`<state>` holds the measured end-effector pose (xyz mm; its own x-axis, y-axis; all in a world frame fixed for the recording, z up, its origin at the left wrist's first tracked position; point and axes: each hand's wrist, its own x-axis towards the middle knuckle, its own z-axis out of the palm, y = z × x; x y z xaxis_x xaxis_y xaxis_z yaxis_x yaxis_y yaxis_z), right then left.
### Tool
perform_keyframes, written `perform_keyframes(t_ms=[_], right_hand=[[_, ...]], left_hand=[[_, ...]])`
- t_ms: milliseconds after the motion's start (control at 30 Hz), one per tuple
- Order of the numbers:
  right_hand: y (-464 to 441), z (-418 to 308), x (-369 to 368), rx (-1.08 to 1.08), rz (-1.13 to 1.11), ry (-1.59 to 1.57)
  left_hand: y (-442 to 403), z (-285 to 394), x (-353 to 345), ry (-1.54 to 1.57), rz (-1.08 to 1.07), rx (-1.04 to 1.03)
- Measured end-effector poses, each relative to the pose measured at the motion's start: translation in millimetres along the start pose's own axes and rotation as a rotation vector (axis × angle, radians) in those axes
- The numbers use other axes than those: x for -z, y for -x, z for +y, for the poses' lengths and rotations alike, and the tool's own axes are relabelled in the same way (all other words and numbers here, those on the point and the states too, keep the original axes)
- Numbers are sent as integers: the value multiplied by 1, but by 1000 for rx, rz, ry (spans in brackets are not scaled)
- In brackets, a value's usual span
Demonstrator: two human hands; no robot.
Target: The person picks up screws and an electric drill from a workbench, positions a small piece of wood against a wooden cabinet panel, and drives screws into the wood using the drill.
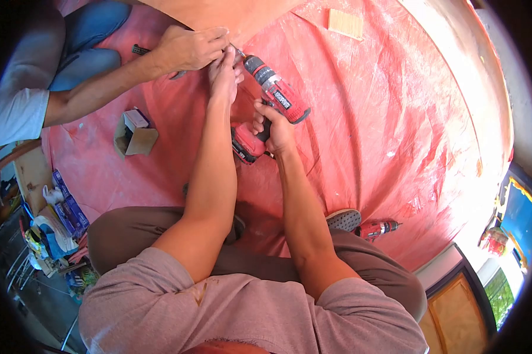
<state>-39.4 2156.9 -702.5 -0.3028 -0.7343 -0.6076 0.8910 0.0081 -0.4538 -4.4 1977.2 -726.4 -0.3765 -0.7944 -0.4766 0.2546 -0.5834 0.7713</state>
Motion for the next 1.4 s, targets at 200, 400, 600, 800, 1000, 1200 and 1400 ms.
perform_keyframes(t_ms=[200, 400, 600, 800, 1000, 1200, 1400], right_hand=[[-7, 7, 7, -1, 4, -32], [-2, 4, -3, 3, 1, -51], [-4, 5, -4, -9, 13, -47], [-8, 13, 0, -59, -11, -131], [-5, 7, -7, -34, 12, -131], [-8, 11, -5, -47, 7, -164], [-10, 9, -7, -49, 3, -149]], left_hand=[[5, -5, 20, -5, -26, 7], [-4, -2, 20, 13, -48, -30], [-35, -14, 40, -549, 134, -585], [-30, -11, 41, -538, 77, -498], [-16, 1, 31, -329, 12, -180], [-20, -3, 30, -512, 18, -451], [-26, -7, 34, -580, 26, -549]])
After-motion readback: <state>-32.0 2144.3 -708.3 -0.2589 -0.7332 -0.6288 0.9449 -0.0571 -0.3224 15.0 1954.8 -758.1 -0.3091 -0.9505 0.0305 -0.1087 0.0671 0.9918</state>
